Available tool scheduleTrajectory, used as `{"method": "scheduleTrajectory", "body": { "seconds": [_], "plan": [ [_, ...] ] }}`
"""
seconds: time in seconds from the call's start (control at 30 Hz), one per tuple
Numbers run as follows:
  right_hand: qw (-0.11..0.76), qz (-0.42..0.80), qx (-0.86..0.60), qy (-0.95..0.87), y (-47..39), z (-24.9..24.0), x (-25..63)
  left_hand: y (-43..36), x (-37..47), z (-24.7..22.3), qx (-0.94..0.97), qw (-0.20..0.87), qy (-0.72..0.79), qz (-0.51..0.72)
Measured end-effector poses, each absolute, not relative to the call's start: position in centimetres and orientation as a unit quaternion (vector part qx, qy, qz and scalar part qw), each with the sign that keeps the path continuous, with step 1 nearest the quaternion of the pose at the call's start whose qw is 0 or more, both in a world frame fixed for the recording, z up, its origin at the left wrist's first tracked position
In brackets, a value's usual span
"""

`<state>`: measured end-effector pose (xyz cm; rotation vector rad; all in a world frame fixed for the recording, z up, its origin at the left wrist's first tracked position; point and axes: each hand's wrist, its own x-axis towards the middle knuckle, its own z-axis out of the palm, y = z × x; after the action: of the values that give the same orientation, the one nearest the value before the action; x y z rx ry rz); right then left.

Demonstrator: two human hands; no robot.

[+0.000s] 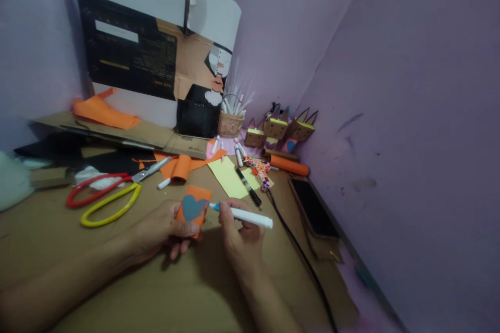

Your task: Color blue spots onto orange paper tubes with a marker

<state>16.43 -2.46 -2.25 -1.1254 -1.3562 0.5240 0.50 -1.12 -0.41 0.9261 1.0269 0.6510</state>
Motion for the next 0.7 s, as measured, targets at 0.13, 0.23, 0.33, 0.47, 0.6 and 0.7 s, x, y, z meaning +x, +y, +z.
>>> {"method": "scheduleTrajectory", "body": {
  "seconds": [0.13, 0.23, 0.33, 0.47, 0.6, 0.7],
  "plan": [
    [0.612, 0.206, -0.486, -0.589, -2.51, -1.79, 16.43, -1.11, 0.49, -0.41, 0.418, 0.721, 0.470, 0.292],
    [0.608, 0.215, -0.488, -0.589, -2.39, -1.96, 16.38, -1.04, 0.48, -0.49, 0.420, 0.722, 0.468, 0.288],
    [0.610, 0.224, -0.486, -0.584, -2.27, -2.24, 16.33, -0.97, 0.44, -0.60, 0.422, 0.723, 0.465, 0.288],
    [0.607, 0.233, -0.486, -0.584, -2.25, -2.48, 16.37, -0.95, 0.43, -0.68, 0.424, 0.724, 0.463, 0.287],
    [0.595, 0.231, -0.491, -0.592, -2.27, -2.61, 16.40, -1.01, 0.44, -0.63, 0.424, 0.723, 0.462, 0.290],
    [0.589, 0.234, -0.498, -0.592, -2.27, -2.68, 16.38, -1.02, 0.41, -0.55, 0.420, 0.723, 0.463, 0.293]
  ]
}}
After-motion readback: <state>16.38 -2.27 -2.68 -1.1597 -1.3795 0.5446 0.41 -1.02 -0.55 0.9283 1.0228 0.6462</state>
